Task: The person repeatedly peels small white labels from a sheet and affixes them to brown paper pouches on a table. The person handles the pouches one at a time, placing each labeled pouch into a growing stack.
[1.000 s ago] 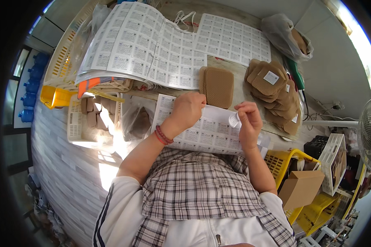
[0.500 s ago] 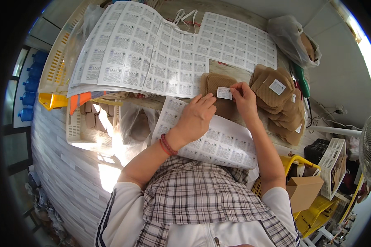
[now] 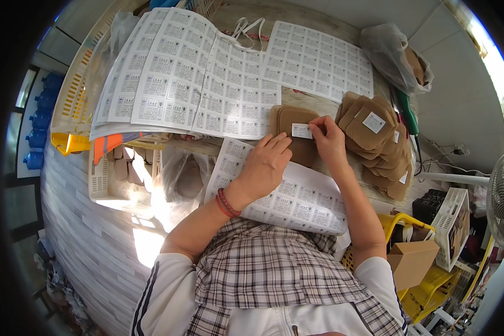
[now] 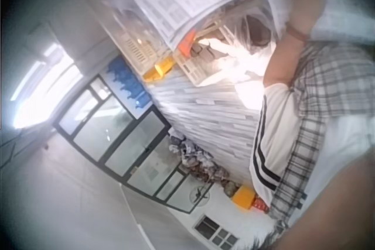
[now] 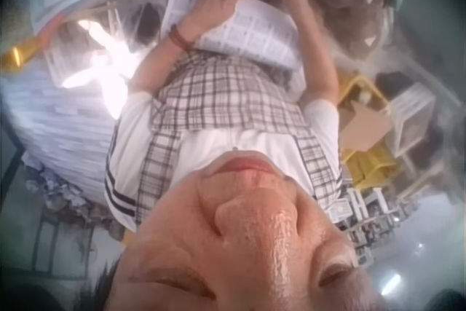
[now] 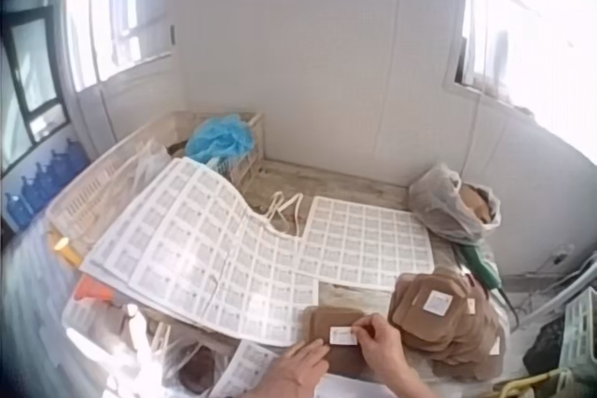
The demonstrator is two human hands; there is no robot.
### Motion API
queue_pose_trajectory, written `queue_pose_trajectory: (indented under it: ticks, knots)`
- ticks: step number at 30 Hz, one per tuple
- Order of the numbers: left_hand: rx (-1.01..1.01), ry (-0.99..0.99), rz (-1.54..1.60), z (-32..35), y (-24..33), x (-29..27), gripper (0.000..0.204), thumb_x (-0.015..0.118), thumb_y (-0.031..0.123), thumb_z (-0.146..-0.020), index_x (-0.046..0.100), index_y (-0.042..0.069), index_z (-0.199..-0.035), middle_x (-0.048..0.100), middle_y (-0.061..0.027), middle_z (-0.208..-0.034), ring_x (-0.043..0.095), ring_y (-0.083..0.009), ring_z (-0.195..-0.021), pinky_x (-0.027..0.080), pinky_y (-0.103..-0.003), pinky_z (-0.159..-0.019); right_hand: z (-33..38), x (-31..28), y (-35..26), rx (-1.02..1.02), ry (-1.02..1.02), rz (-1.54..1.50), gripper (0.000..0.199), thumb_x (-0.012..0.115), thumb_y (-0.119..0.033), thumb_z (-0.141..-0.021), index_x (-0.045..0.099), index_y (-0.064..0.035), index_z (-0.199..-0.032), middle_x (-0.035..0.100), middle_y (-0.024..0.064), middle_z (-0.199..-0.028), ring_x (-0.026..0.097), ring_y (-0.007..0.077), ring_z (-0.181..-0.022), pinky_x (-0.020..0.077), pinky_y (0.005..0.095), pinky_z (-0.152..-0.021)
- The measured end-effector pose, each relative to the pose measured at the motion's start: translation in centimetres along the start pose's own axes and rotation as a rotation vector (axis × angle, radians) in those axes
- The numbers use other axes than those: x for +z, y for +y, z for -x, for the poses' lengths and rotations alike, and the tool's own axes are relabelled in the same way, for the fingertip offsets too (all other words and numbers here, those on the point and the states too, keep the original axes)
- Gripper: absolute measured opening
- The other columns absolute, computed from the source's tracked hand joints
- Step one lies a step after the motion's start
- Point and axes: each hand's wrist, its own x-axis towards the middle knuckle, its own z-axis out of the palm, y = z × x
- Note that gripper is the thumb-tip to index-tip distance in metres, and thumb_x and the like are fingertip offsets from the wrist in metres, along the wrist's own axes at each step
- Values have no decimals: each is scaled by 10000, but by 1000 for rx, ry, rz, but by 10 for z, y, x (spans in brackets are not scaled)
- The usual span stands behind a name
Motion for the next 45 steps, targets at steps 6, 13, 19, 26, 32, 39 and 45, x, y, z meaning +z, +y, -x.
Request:
queue_pose_trajectory:
  ticks: [6, 13, 19, 26, 32, 39, 45]
  knots:
    - [-16, -27, -1, -4, 4, -6, 89, 506, -1, -822, 581, -50, -830, 583, -232, -1287, 562, -392, -1188, 408, -504, -1037, 2, 0, -6, -38, 26, 21, 106, 664, -88, -901, 645, -3, -961, 704, 110, -831, 660, 175, -729, 523, 310, -695]
    - [14, -47, -60, -3, 2, -3, 117, 509, 13, -817, 611, -38, -841, 569, -199, -1346, 539, -351, -1222, 369, -518, -1031, 7, 4, -6, -226, 56, 234, 172, 643, -77, -902, 616, -39, -1068, 664, 121, -882, 675, 275, -770, 538, 375, -670]
    - [-9, -61, -57, -2, 2, -4, 122, 508, 12, -820, 615, -39, -847, 570, -187, -1348, 507, -346, -1263, 341, -543, -1056, 15, 10, -21, -329, 196, 546, 444, 635, -51, -890, 529, -93, -1319, 603, 108, -1024, 649, 311, -846, 546, 415, -657]
    - [-20, -81, -43, 0, 0, 0, 128, 507, 10, -822, 622, -35, -854, 548, -178, -1381, 479, -345, -1300, 293, -567, -1107, 10, 9, 8, -557, 346, 449, 199, 728, -71, -823, 698, -82, -1019, 622, 74, -974, 638, 266, -861, 530, 361, -694]
    - [-21, -85, -8, 3, -5, 2, 118, 516, 39, -853, 617, -21, -843, 540, -197, -1387, 446, -365, -1337, 277, -551, -1125, 10, 7, -1, -596, 367, 436, 98, 722, -46, -812, 666, -65, -890, 643, 70, -916, 638, 281, -874, 524, 366, -698]
    - [-40, -51, 7, 11, -8, 8, 72, 553, 44, -854, 596, 16, -803, 435, -255, -1466, 356, -413, -1408, 257, -552, -1143, 15, -1, 2, -381, 213, 302, 170, 607, -46, -901, 538, -67, -1055, 685, 153, -912, 671, 367, -814, 529, 440, -693]
    - [-51, -30, 19, 13, -17, 9, 75, 567, 44, -846, 607, 34, -784, 490, -245, -1395, 401, -387, -1373, 289, -543, -1120, 16, -64, -48, -384, 458, 332, 158, 574, -93, -948, 532, -83, -1100, 695, 132, -902, 693, 348, -811, 536, 429, -698]
